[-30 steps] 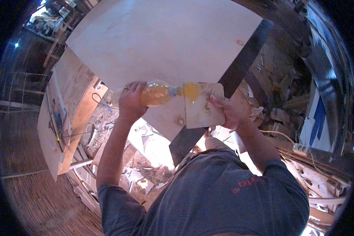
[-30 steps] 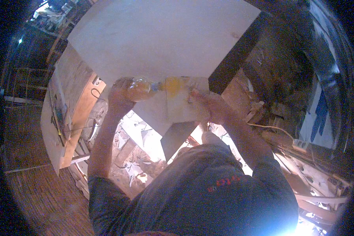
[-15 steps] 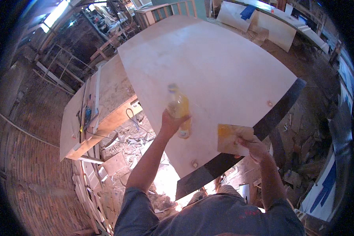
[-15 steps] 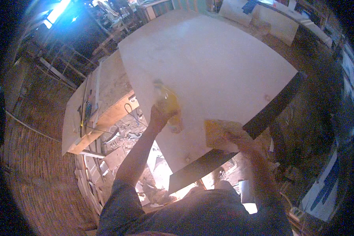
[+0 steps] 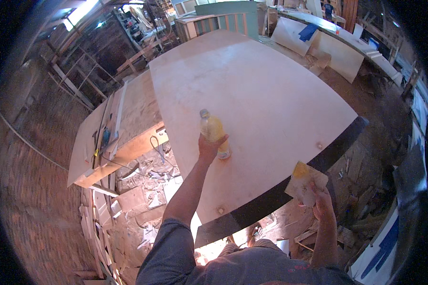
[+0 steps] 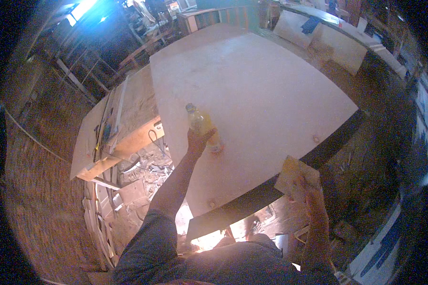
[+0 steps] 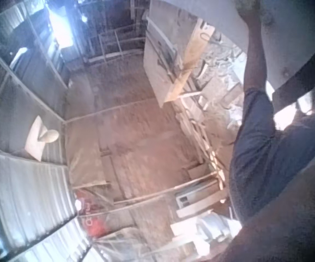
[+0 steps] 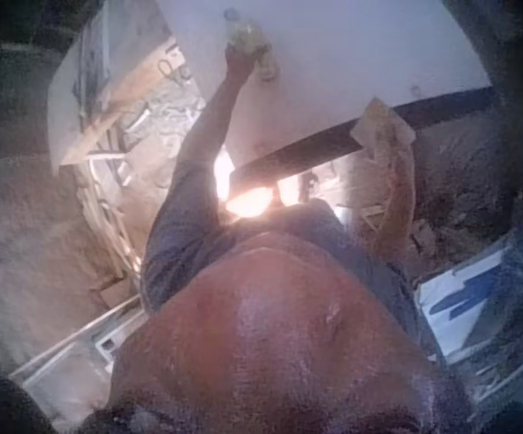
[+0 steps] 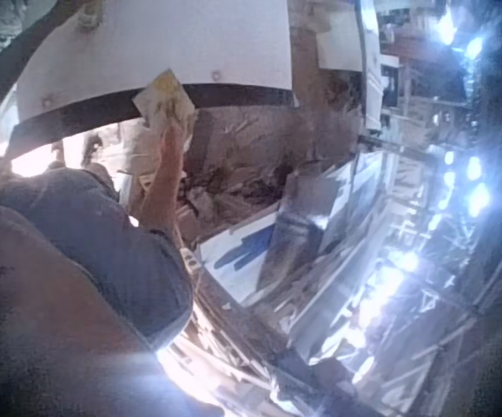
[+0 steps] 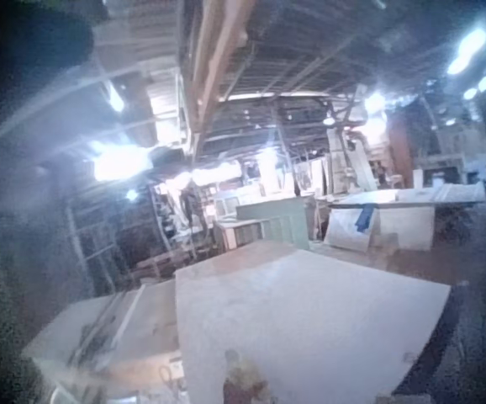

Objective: The person pours a yellow liquid from a plastic bottle onto a large wooden board and spreads it evenly using a small rectangular block. The person repeatedly pours more liquid and continues to spread it across the surface of the board.

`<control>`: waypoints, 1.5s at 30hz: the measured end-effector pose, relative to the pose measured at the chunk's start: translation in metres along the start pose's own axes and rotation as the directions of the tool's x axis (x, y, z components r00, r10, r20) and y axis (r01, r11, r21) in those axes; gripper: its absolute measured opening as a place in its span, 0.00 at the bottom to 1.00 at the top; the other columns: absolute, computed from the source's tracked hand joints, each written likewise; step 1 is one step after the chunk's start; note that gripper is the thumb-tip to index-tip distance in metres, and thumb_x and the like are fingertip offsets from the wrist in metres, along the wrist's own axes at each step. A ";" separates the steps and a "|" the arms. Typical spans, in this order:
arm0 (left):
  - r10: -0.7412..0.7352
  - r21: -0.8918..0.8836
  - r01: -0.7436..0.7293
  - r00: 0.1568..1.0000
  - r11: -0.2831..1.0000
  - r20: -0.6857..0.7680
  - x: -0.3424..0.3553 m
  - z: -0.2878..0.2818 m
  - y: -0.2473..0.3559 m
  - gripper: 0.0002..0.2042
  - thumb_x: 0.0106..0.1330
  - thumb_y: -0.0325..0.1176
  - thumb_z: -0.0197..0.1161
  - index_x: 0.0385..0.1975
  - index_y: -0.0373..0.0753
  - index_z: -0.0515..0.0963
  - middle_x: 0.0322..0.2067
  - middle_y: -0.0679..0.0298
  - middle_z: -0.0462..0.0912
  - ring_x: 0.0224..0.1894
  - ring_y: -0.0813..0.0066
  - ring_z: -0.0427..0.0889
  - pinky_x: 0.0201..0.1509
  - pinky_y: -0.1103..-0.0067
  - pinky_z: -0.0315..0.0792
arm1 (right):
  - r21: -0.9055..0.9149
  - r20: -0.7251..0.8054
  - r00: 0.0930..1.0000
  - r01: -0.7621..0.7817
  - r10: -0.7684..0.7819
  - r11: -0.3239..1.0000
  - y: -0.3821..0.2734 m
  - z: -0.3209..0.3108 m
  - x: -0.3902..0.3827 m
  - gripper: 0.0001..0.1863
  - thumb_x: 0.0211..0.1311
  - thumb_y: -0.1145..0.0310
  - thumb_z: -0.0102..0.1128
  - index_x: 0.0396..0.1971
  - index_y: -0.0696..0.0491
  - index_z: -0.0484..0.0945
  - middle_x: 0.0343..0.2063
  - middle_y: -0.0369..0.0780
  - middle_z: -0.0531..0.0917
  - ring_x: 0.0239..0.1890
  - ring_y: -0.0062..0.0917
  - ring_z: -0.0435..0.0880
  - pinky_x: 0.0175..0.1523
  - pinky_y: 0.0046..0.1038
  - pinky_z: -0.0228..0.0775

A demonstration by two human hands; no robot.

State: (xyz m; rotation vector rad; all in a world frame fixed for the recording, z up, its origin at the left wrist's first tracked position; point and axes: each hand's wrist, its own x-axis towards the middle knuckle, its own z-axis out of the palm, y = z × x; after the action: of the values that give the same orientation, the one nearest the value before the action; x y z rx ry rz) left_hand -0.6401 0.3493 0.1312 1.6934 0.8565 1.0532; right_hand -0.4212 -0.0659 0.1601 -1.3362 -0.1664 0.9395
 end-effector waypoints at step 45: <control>-0.717 -0.181 0.836 0.540 0.518 0.441 -0.370 -0.170 -0.062 0.21 0.65 0.33 0.75 0.52 0.26 0.80 0.38 0.57 0.88 0.34 0.72 0.88 0.40 0.76 0.83 | -0.641 0.745 0.653 0.640 -0.139 -0.425 0.185 0.132 -0.102 0.31 0.58 0.74 0.66 0.62 0.35 0.81 0.62 0.35 0.81 0.64 0.37 0.77 0.65 0.41 0.73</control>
State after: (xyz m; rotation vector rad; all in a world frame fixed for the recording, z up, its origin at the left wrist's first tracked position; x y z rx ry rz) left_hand -0.9450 0.1013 0.0073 0.8920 0.9882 0.2451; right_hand -0.6551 -0.0453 0.0763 -2.1927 -2.1168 -0.0111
